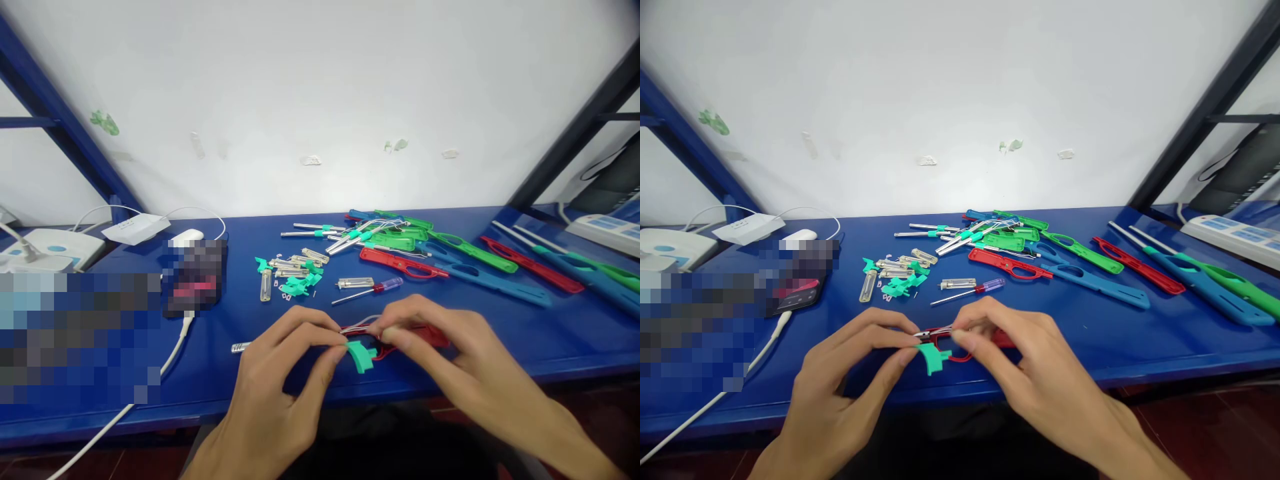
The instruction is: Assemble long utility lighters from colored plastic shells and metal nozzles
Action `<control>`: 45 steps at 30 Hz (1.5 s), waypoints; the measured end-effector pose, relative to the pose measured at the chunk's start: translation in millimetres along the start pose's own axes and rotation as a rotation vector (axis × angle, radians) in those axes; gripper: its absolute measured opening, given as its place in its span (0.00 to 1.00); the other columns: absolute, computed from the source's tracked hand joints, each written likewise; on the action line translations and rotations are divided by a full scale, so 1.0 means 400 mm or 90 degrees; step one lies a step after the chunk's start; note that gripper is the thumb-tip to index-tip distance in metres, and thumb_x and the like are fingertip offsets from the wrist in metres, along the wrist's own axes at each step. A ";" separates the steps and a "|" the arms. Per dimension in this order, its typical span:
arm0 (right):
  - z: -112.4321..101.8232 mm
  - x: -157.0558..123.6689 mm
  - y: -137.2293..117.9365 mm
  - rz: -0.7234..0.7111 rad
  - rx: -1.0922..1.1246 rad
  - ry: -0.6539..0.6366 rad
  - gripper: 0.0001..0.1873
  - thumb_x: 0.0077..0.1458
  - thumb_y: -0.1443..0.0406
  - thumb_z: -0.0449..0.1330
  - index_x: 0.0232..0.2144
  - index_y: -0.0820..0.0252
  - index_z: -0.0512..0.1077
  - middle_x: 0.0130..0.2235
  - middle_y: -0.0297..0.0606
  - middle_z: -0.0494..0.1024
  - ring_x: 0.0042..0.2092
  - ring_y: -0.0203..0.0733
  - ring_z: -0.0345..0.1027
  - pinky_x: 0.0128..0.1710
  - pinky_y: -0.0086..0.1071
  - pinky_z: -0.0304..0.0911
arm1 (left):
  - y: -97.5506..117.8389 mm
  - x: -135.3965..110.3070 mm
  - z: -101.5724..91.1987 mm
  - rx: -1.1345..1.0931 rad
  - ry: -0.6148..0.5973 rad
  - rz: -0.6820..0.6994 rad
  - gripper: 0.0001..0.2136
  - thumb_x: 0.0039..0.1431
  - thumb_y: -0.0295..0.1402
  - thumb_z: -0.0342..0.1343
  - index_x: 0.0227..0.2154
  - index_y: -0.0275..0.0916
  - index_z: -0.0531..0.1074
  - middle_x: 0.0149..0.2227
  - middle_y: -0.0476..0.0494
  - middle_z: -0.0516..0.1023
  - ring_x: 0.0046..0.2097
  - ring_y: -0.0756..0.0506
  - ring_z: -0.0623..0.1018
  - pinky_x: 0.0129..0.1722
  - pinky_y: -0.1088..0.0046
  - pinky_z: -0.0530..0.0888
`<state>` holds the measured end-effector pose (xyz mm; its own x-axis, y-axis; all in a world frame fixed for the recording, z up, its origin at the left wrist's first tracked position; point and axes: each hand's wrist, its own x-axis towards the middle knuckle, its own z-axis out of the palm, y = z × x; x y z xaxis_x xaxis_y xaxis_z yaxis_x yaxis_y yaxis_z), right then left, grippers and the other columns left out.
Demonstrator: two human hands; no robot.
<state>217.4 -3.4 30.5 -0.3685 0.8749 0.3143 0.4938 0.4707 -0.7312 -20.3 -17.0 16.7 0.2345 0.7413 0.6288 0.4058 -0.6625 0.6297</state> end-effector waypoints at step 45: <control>-0.026 0.003 0.007 -0.323 -0.603 -0.131 0.27 0.35 0.80 0.61 0.40 0.55 0.67 0.34 0.33 0.78 0.29 0.44 0.77 0.23 0.33 0.64 | -0.002 -0.016 0.028 0.037 -0.287 -0.073 0.09 0.75 0.23 0.49 0.45 0.44 0.70 0.44 0.51 0.76 0.47 0.46 0.75 0.56 0.65 0.71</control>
<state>226.6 0.4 35.2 -0.7814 0.5595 0.2763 0.6202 0.7453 0.2447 -12.2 -20.1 7.1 0.5408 0.7907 0.2869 0.4973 -0.5757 0.6491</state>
